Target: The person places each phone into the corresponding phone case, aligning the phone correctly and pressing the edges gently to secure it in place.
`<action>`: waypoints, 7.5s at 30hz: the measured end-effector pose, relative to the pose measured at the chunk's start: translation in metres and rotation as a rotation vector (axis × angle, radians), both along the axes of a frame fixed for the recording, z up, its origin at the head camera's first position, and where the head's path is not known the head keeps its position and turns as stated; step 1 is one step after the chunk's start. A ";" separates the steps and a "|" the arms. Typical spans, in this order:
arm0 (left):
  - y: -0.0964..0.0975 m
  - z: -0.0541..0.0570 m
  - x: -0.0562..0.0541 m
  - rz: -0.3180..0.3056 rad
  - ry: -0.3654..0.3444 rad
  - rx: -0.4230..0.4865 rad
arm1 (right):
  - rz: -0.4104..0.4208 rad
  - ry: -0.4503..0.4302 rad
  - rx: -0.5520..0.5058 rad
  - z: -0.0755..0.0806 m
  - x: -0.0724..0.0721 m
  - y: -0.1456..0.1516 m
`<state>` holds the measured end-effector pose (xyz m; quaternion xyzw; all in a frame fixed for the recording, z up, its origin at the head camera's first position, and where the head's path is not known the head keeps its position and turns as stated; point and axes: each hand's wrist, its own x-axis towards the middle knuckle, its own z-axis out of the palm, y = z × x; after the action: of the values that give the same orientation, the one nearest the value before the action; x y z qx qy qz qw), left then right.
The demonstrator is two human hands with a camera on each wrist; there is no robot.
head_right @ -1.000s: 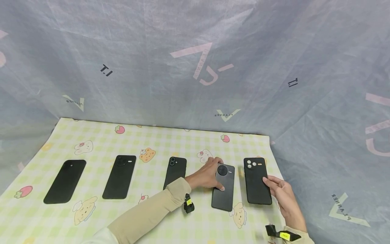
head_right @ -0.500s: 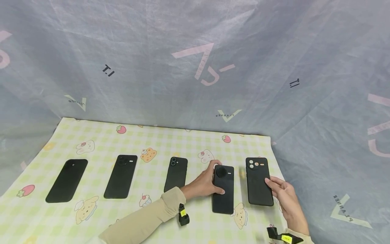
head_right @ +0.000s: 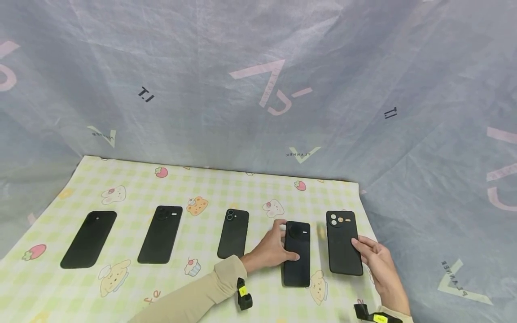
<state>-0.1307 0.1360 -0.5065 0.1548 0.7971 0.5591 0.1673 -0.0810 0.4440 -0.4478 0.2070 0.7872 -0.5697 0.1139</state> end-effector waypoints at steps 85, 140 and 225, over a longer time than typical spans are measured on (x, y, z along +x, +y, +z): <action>0.006 -0.006 0.001 0.094 -0.287 0.467 | 0.043 0.086 -0.103 -0.033 -0.003 -0.091; 0.012 -0.001 0.004 0.130 -0.170 0.257 | 0.121 0.116 0.323 -0.027 0.000 -0.113; -0.015 0.011 -0.009 0.037 -0.183 0.408 | 0.142 0.230 -0.422 -0.047 0.016 -0.053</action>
<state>-0.1398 0.1212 -0.4953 0.1194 0.6519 0.7233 0.1938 -0.0654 0.3909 -0.4952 0.0570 0.6711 -0.7318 0.1041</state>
